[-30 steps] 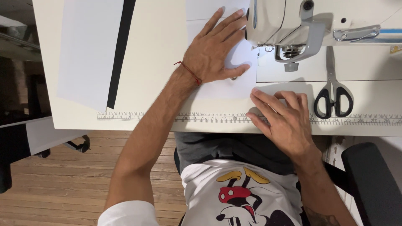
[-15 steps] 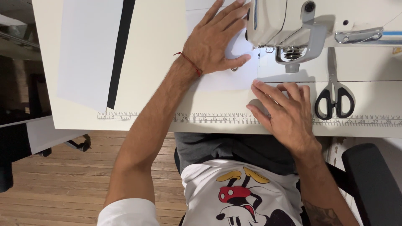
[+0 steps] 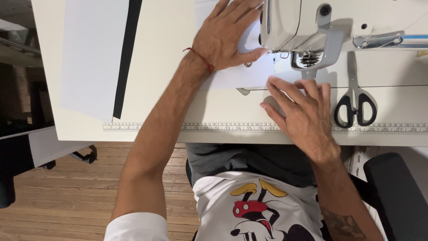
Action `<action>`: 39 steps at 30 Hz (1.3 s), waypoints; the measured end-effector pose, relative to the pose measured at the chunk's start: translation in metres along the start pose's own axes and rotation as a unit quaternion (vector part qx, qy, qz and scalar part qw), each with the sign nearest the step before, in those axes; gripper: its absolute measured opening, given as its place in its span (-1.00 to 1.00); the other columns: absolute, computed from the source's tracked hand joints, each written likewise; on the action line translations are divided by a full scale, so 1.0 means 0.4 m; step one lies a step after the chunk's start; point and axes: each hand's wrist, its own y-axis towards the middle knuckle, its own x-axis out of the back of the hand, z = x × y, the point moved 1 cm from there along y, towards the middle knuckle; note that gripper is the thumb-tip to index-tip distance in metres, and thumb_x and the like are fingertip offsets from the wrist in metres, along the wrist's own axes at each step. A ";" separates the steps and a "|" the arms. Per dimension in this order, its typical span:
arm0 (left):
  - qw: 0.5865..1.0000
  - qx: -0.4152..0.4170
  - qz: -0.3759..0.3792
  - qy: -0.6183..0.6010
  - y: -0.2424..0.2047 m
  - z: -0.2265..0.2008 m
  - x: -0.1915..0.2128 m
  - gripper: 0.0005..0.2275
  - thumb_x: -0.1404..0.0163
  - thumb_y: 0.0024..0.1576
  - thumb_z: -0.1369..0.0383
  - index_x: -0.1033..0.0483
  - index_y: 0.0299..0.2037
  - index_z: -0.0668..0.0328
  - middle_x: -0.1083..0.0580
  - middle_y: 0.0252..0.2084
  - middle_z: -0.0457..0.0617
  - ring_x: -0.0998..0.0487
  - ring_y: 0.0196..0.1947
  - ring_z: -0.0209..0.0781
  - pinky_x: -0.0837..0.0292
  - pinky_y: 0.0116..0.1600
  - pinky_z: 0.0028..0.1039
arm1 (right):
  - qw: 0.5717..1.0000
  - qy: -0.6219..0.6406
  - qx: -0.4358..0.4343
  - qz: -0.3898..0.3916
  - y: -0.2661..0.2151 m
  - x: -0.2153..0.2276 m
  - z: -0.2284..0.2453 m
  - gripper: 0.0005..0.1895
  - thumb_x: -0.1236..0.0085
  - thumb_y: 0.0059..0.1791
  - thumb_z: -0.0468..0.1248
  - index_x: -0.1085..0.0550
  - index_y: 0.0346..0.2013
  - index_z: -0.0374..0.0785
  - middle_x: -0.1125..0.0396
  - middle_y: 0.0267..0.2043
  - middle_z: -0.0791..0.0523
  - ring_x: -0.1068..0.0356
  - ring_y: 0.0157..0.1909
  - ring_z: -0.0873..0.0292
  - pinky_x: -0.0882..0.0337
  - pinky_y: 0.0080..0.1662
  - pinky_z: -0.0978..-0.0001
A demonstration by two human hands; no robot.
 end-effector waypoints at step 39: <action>0.996 -0.083 0.027 -0.009 -0.025 0.013 -0.017 -0.38 0.14 0.68 -0.17 -0.61 0.10 0.40 -0.57 0.49 0.32 -0.23 0.74 0.17 0.19 0.79 0.15 | 0.996 0.044 -0.060 0.041 0.040 -0.070 -0.044 -0.38 -0.25 0.34 0.22 -0.57 0.65 0.11 -0.54 0.46 0.07 -0.33 0.59 -0.21 -0.17 0.50 -0.34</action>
